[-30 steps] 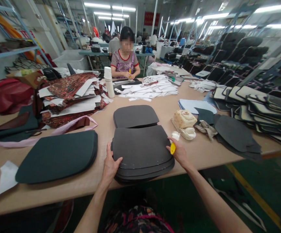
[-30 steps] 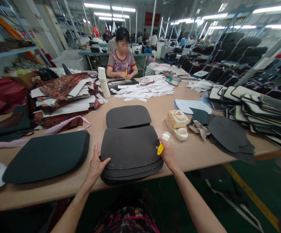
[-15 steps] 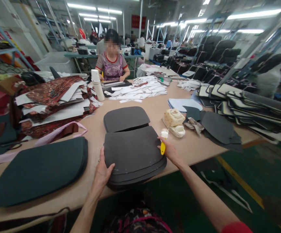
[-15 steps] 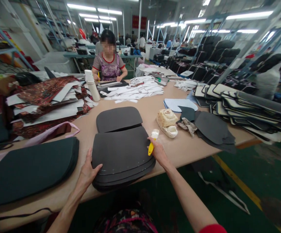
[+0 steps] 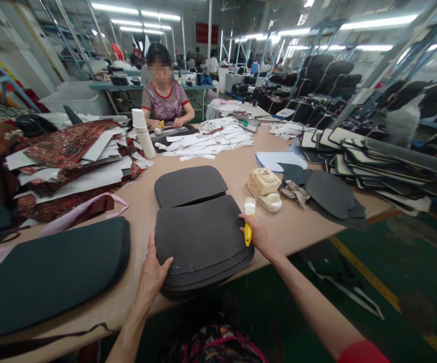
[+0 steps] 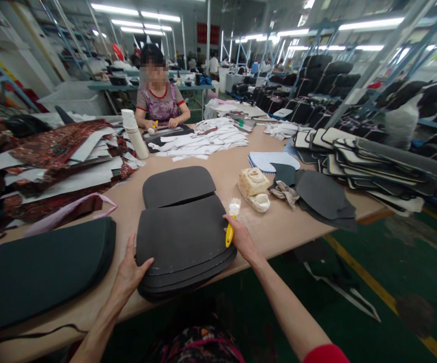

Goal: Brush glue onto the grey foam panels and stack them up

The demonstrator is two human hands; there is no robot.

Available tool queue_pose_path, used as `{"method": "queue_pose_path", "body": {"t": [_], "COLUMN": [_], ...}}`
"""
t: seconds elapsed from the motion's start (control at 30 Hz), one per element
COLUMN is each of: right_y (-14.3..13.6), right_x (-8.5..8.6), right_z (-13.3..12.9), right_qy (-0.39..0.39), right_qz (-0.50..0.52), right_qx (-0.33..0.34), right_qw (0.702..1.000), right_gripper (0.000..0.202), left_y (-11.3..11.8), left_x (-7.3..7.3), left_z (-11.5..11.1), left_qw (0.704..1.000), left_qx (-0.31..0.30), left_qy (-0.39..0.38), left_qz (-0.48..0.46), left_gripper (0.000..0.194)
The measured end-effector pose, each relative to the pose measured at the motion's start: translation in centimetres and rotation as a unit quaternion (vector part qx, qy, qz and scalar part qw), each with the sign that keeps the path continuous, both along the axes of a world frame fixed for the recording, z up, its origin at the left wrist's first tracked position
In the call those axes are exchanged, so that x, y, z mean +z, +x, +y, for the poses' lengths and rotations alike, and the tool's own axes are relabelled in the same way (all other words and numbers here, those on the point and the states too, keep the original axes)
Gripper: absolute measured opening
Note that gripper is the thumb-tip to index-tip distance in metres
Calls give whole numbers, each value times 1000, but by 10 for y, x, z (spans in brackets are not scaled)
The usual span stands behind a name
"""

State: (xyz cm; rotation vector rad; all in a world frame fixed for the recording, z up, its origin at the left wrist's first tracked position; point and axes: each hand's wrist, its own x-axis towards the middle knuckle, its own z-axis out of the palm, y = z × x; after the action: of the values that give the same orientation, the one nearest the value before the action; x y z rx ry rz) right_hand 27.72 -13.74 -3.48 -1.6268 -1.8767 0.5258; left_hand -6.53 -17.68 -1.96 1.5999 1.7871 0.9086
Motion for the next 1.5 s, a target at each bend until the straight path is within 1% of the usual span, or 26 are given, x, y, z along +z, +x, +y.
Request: {"method": "queue_pose_path", "body": {"t": [0.13,0.2,0.3,0.4,0.43,0.5,0.57,0.63,0.8,0.97,1.13,1.3,1.4,1.5], "right_y": [-2,-2,-1,-3,-6,-15,-25,-32,-30,-25,-26,-26,-25,-25], "right_x": [-10,-12,-8,0,1,1,-3,-9,-24,-29,-29,-27,-28,-30], "right_z": [0,0,-3,-8,-11,-16,-20,-24,-22,-20,-19,-19,-19,-18], "right_qy": [13,20,34,74,88,98,84,68,58,59,46,43,50,58], "right_qz": [-28,-48,-77,-128,-135,-118,-83,-74,-85,-99,-93,-87,-96,-102], "right_qx": [-14,-27,-55,-87,-81,-43,4,24,35,36,35,38,39,44], "right_qw": [999,998,995,985,984,987,993,995,994,993,994,995,993,992], "right_gripper": [38,37,36,38,38,37,36,37,42,40,41,42,43,43], "left_y": [-1,-1,-1,2,3,5,6,5,-1,-4,-6,-7,-7,-6], "left_x": [-4,-5,-5,0,2,5,8,8,3,-2,-5,-2,0,1], "left_z": [1,1,-1,-6,-7,-9,-10,-10,-10,-9,-10,-11,-11,-11], "left_qw": [1000,1000,1000,999,999,998,997,997,992,988,989,989,992,996], "left_qx": [0,3,0,0,3,10,16,19,16,9,16,4,2,-10], "left_qy": [5,3,11,9,7,5,5,1,-19,-14,-10,-6,-15,-6], "left_qz": [0,-2,-21,-43,-50,-63,-73,-80,-125,-156,-146,-147,-124,-86], "left_gripper": [88,88,88,90,91,93,93,93,98,100,100,101,101,100]}}
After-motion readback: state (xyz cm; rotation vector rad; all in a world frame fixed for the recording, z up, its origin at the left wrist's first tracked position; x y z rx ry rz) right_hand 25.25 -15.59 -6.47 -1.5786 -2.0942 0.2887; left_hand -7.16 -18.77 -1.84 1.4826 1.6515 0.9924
